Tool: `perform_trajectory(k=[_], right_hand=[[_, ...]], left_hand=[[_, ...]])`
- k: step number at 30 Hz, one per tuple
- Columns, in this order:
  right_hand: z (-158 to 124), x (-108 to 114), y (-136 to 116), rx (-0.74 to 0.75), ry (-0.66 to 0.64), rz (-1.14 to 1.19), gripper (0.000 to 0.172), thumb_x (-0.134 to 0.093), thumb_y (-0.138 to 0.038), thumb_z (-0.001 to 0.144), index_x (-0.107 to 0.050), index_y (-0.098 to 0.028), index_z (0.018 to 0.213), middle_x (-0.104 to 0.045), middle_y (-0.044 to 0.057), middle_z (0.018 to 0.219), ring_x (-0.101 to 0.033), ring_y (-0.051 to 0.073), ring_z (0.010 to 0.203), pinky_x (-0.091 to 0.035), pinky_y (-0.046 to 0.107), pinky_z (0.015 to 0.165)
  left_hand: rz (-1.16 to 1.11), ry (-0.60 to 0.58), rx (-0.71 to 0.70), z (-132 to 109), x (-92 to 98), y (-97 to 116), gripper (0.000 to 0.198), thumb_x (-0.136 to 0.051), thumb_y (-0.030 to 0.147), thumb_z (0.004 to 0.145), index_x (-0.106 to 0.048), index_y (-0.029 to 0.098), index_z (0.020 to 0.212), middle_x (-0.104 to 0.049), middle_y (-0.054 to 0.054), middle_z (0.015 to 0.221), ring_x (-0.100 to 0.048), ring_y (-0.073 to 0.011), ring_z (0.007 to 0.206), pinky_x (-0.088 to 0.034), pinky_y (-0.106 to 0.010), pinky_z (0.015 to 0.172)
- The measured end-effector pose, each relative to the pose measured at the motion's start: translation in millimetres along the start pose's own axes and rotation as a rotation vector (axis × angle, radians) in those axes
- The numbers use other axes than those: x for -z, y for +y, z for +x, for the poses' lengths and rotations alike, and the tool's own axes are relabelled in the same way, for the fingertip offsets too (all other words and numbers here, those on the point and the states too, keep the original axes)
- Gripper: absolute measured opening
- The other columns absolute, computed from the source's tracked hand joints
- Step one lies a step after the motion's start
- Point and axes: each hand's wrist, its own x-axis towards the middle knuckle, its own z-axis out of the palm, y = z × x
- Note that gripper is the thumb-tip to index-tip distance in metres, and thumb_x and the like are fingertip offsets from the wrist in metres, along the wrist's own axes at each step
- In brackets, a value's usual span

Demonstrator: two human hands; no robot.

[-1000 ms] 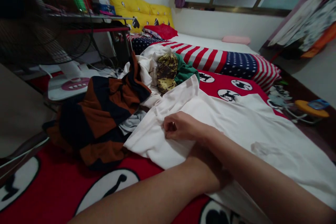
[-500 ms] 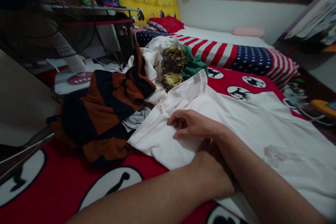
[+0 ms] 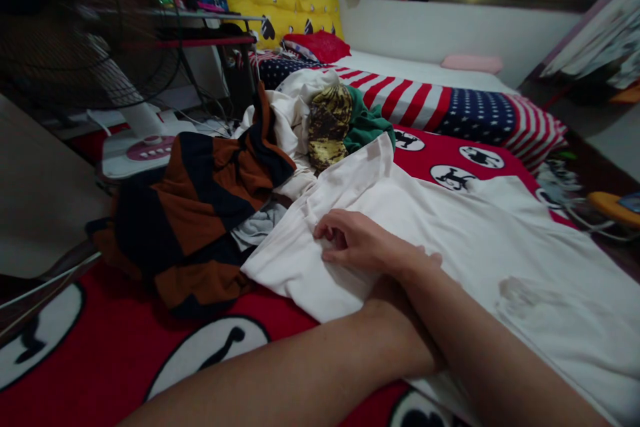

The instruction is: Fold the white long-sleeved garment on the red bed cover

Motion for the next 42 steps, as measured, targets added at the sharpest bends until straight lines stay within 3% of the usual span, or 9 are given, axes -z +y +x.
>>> perform_trajectory(k=[5, 9, 15, 21, 29, 34, 36, 39, 42], right_hand=[[6.1, -5.2, 4.2, -0.174, 0.214, 0.293, 0.021, -0.045, -0.026, 0.090, -0.061, -0.016, 0.082, -0.060, -0.001, 0.065, -0.056, 0.009, 0.051, -0.043, 0.020, 0.053], [2.6, 6.9, 5.7, -0.258, 0.413, 0.521, 0.030, -0.053, -0.044, 0.086, -0.061, -0.015, 0.078, -0.062, 0.001, 0.069, -0.057, 0.008, 0.048, -0.042, 0.019, 0.045], [-2.4, 28.0, 1.8, -0.252, 0.390, 0.472, 0.011, -0.062, -0.024, 0.073, -0.065, -0.014, 0.077, -0.066, 0.001, 0.068, -0.060, 0.009, 0.057, -0.044, 0.017, 0.049], [-22.9, 74.3, 14.6, -0.295, 0.718, 0.543, 0.027, -0.068, -0.035, 0.075, -0.064, -0.017, 0.094, -0.070, 0.004, 0.084, -0.065, 0.011, 0.064, -0.049, 0.020, 0.054], [-56.6, 114.6, 55.9, -0.451, 1.121, 0.708, 0.018, -0.072, -0.032, 0.070, -0.060, -0.019, 0.077, -0.066, 0.000, 0.071, -0.060, 0.008, 0.054, -0.048, 0.018, 0.049], [-53.9, 99.5, 64.0, -0.541, 1.061, 0.835, 0.026, -0.067, -0.037, 0.072, -0.050, -0.018, 0.065, -0.054, -0.004, 0.055, -0.040, 0.003, 0.038, -0.036, 0.016, 0.038], [-49.4, 88.2, 64.5, -0.558, 0.996, 0.772, 0.016, -0.066, -0.023, 0.066, -0.055, -0.018, 0.076, -0.063, -0.001, 0.070, -0.046, 0.003, 0.042, -0.040, 0.016, 0.042], [-43.3, 78.4, 72.2, -0.569, 0.959, 0.581, 0.040, -0.058, -0.010, 0.058, -0.059, -0.020, 0.096, -0.068, 0.002, 0.097, -0.056, 0.005, 0.050, -0.046, 0.019, 0.047], [-46.3, 91.8, 93.3, -0.647, 0.989, 0.212, 0.038, -0.052, -0.013, 0.062, -0.063, -0.019, 0.098, -0.070, 0.003, 0.095, -0.063, 0.010, 0.058, -0.049, 0.022, 0.051]], left_hand=[[0.238, 0.002, -0.272, -1.4, 9.9, -0.3, 0.052, -0.033, 0.043, 0.095, -0.042, 0.024, 0.143, -0.037, 0.000, 0.152, -0.014, -0.0312, 0.145, -0.008, -0.050, 0.120], [0.262, 0.034, -0.222, -3.2, 17.8, 3.1, 0.053, -0.031, 0.042, 0.097, -0.034, 0.025, 0.147, -0.032, 0.000, 0.154, -0.013, -0.0280, 0.145, -0.010, -0.050, 0.119], [0.160, -0.081, -0.127, -2.2, 19.2, 3.1, 0.063, -0.032, 0.048, 0.095, -0.024, 0.020, 0.151, -0.027, -0.007, 0.156, -0.016, -0.0325, 0.144, -0.014, -0.058, 0.116], [0.161, -0.074, -0.082, -3.0, 19.3, 2.9, 0.064, -0.035, 0.058, 0.091, -0.041, 0.019, 0.142, -0.030, -0.013, 0.154, -0.018, -0.0326, 0.144, -0.016, -0.054, 0.115], [0.153, -0.041, -0.078, -4.2, 19.9, 3.3, 0.064, -0.031, 0.061, 0.092, -0.040, 0.022, 0.143, -0.026, -0.012, 0.156, -0.014, -0.0297, 0.146, -0.011, -0.054, 0.117], [0.120, -0.048, -0.080, -3.7, 17.8, 0.9, 0.064, -0.032, 0.061, 0.092, -0.040, 0.024, 0.144, -0.025, -0.012, 0.156, -0.013, -0.0303, 0.146, -0.011, -0.054, 0.117], [0.113, -0.054, -0.073, -3.5, 16.6, 0.4, 0.064, -0.033, 0.062, 0.092, -0.041, 0.024, 0.143, -0.027, -0.012, 0.156, -0.014, -0.0303, 0.146, -0.011, -0.055, 0.118], [0.099, -0.063, -0.062, -2.8, 15.0, 0.0, 0.063, -0.034, 0.061, 0.092, -0.042, 0.024, 0.143, -0.028, -0.012, 0.155, -0.014, -0.0297, 0.146, -0.010, -0.055, 0.118], [0.074, -0.069, -0.060, -2.1, 14.2, -0.4, 0.063, -0.035, 0.061, 0.091, -0.039, 0.027, 0.144, -0.025, -0.010, 0.157, -0.012, -0.0298, 0.146, -0.009, -0.056, 0.118]])
